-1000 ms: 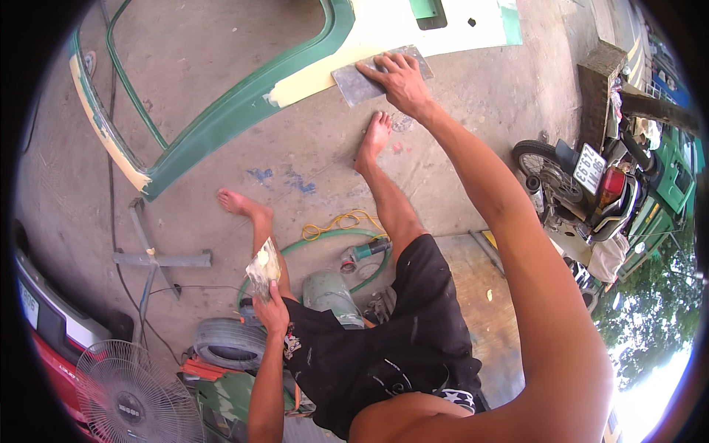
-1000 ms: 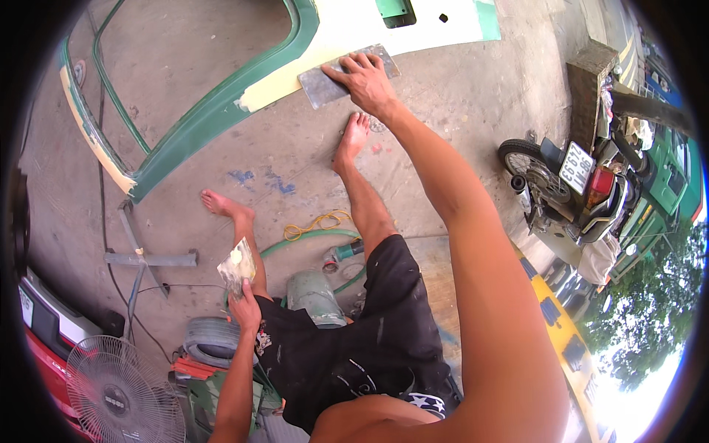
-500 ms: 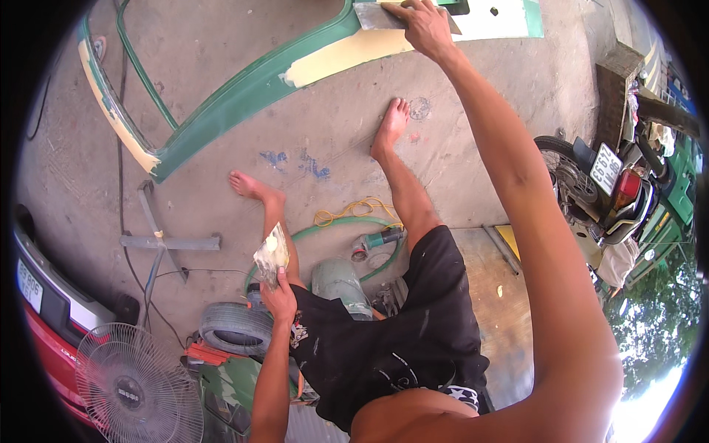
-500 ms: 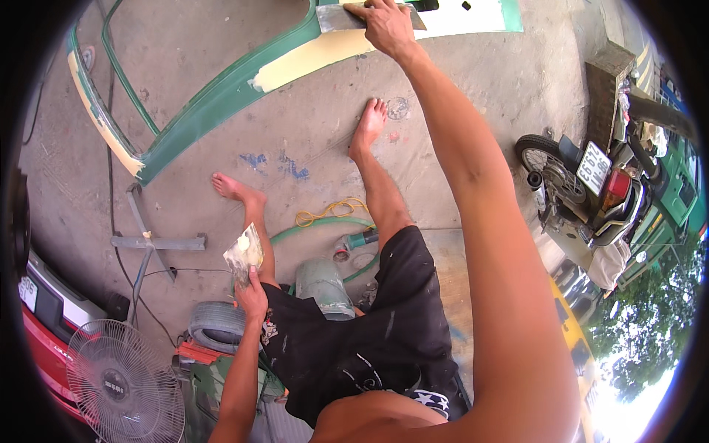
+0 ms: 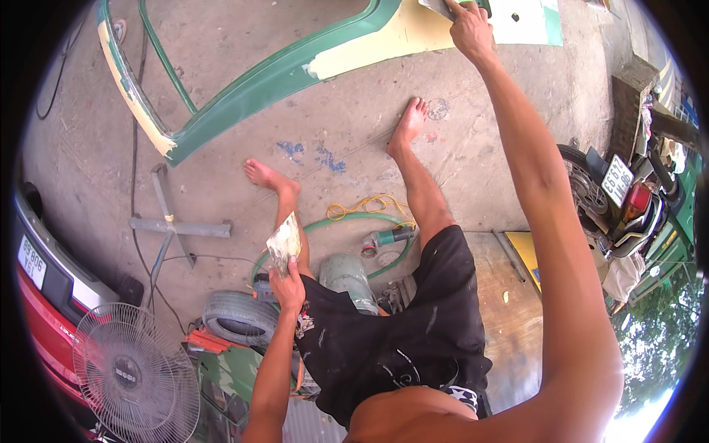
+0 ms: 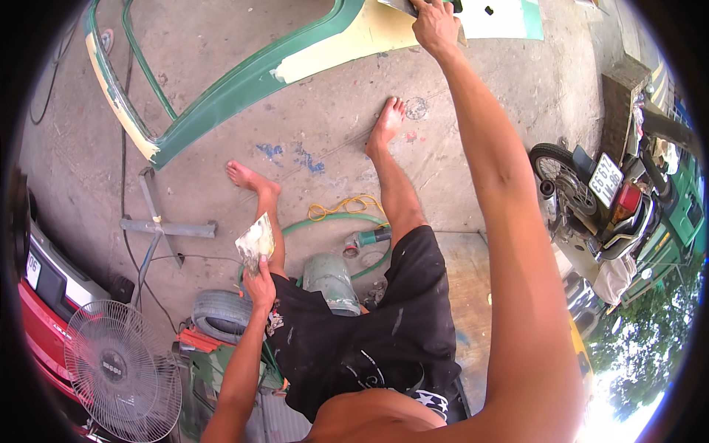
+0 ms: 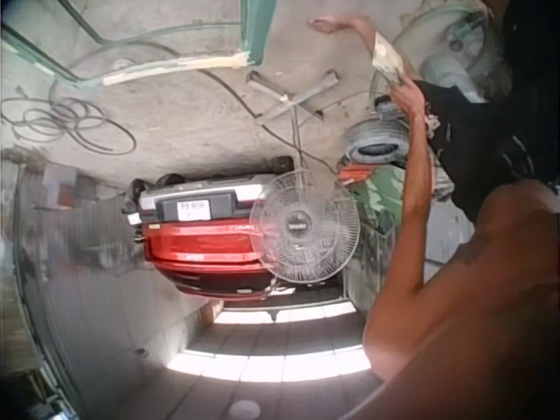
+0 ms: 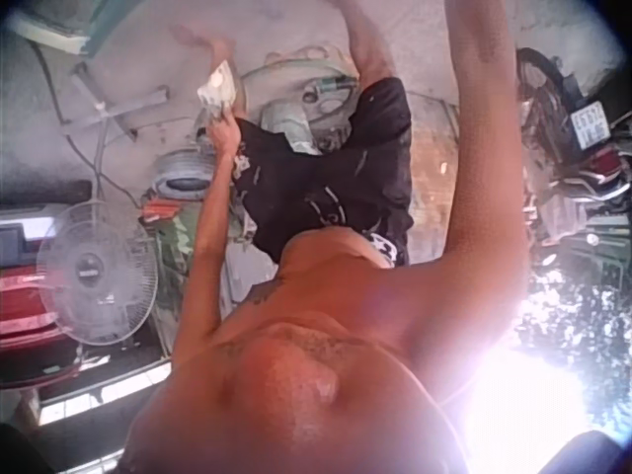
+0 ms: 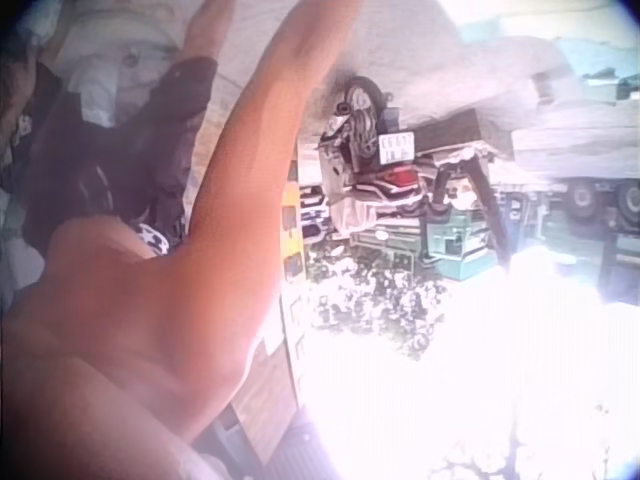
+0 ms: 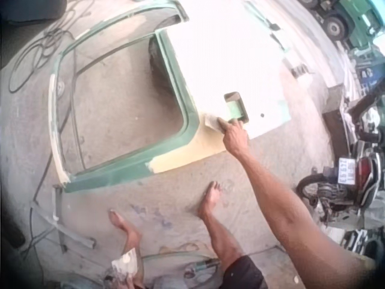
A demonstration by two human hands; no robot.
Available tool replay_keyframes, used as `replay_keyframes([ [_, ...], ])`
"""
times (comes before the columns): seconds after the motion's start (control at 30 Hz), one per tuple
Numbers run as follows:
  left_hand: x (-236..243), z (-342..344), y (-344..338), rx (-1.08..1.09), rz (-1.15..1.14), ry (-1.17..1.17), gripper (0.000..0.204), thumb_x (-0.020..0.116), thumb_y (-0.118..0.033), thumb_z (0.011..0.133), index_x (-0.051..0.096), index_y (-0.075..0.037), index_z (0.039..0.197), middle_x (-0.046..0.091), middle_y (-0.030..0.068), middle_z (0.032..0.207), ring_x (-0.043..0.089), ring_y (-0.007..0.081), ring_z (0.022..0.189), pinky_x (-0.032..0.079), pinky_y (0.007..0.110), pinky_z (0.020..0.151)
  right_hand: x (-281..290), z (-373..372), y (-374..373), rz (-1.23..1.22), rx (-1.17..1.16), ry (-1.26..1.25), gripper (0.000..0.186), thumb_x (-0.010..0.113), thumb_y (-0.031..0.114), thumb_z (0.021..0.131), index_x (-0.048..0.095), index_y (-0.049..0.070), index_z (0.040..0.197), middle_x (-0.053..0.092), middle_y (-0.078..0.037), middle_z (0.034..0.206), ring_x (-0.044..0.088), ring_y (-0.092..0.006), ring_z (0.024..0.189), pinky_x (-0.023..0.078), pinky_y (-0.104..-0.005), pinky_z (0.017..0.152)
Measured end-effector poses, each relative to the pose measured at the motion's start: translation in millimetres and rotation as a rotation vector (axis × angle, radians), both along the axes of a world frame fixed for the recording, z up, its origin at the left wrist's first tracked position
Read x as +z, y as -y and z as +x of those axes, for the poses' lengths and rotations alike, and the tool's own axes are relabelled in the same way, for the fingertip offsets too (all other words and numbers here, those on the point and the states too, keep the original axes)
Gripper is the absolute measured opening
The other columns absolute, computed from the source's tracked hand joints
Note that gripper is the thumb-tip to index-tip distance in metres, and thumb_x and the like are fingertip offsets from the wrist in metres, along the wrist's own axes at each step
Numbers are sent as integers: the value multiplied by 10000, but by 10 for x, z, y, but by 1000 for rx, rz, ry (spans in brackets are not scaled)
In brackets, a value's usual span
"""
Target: The person applies body filler to a car door using metal spreaders, mixing the compound on one spreader and smoothing it onto the door surface.
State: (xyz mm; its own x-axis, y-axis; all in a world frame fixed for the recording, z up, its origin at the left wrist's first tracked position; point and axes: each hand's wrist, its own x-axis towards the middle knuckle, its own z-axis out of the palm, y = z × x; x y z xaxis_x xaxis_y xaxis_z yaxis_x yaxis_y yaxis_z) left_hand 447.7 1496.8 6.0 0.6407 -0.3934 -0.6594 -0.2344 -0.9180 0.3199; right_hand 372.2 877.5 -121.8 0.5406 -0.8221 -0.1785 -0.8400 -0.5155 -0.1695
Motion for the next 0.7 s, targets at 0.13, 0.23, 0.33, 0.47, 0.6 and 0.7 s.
replay_keyframes([
  [0.13,32,-45,107,24,35,-20,441,510,-366,1019,682,40,1014,656,272,957,569,470,932,407,548,831,-361,-102,-525,-128,14,24,572,572,105,831,603,350,1346,604,-45,1240,531,-284,1165,375,-550,966],
  [0.23,29,-17,5,-4,111,-53,484,467,-390,1031,666,47,1092,666,277,1040,582,479,991,418,542,882,-387,111,-1226,-150,71,43,693,615,50,763,576,363,1379,597,-50,1198,528,-288,1130,366,-498,990],
  [0.33,46,-18,36,-13,23,54,434,513,-365,1018,687,32,1004,657,267,943,567,469,913,416,536,826,-316,175,-1723,-92,228,19,685,607,33,787,542,304,1412,563,-94,1219,498,-304,1159,345,-512,994],
  [0.47,69,-53,165,114,-18,-64,457,501,-369,1033,661,50,1118,668,275,1049,581,450,1049,424,502,913,-179,-31,-1868,19,421,-79,692,572,27,812,468,246,1460,550,-117,1197,507,-311,1163,365,-540,984],
  [0.6,347,181,765,491,-153,-238,499,473,-339,1055,575,109,1250,626,219,1261,564,303,1218,410,412,1026,573,20,-1994,235,324,128,538,571,85,898,510,184,1424,548,-120,1136,517,-311,1109,411,-447,963],
  [0.7,654,637,1719,819,-644,-799,474,483,-236,1047,444,78,1400,560,146,1362,542,241,1260,425,397,1070,1415,154,-1867,959,-345,599,429,589,271,992,545,73,1370,578,-97,1121,543,-253,1084,431,-355,959],
])
